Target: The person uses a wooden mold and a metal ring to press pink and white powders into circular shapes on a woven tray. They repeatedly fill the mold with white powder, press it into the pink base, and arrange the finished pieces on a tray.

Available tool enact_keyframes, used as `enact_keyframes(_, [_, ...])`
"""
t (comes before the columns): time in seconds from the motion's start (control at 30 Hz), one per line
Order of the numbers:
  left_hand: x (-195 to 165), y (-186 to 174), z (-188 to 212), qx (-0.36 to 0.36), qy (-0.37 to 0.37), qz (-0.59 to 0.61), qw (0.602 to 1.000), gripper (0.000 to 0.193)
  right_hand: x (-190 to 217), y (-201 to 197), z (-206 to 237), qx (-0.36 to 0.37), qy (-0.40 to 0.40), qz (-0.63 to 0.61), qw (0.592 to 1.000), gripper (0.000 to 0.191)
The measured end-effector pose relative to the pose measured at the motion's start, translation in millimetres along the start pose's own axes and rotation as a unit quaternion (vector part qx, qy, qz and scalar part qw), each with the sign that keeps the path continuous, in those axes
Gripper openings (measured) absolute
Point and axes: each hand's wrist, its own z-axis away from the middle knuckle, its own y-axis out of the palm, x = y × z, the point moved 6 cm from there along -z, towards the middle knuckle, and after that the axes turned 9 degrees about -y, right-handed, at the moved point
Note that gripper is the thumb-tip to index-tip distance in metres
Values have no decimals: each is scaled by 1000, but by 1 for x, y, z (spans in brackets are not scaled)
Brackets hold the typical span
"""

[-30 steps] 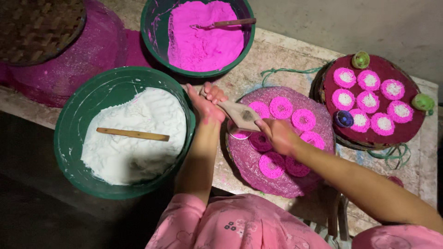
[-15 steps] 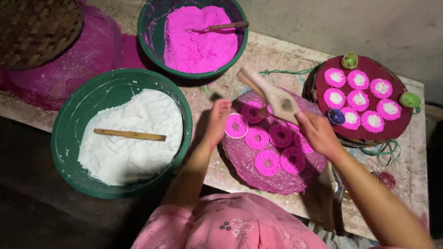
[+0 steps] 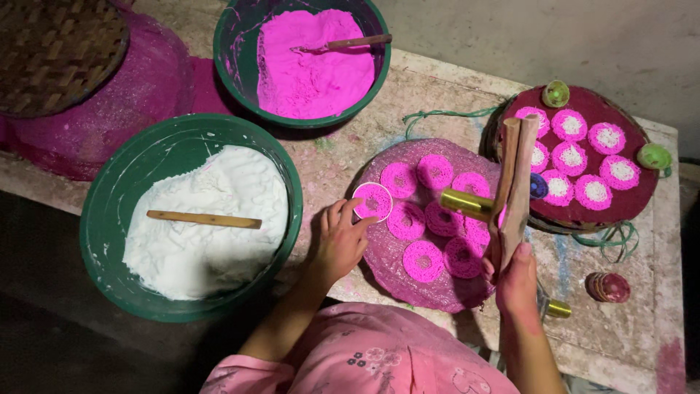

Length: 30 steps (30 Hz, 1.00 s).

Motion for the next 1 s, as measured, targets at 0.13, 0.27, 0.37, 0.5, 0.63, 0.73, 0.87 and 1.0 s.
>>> enact_keyframes(0.13, [3, 6, -3, -12, 3, 12, 1000, 47, -16, -11, 6, -34, -15, -5, 999, 77])
enact_keyframes(0.27, [5, 10, -6, 14, 16, -16, 1000, 47, -18, -16, 10, -29, -28, -24, 999, 75])
enact_keyframes(0.37, [9, 10, -13, 15, 7, 8, 1000, 50, -13, -20, 12, -30, -38, 22, 999, 76])
enact_keyframes(0.5, [21, 19, -30, -3, -37, 55, 998, 87, -12, -24, 13, -47, -16, -13, 999, 72])
enact_keyframes(0.63, [31, 42, -42, 32, -61, 24, 997, 117, -15, -27, 13, -43, -20, 16, 999, 77])
enact_keyframes(0.73, [32, 43, -45, 24, -65, 41, 997, 116, -21, -28, 14, -54, -23, -23, 998, 73])
enact_keyframes(0.87, [22, 15, -44, -22, -71, 96, 993, 113, -25, -31, 18, -68, -28, -93, 993, 70])
enact_keyframes(1.0, [20, -24, -20, -73, -114, 182, 974, 102, -23, -57, 24, -135, -64, -219, 964, 59])
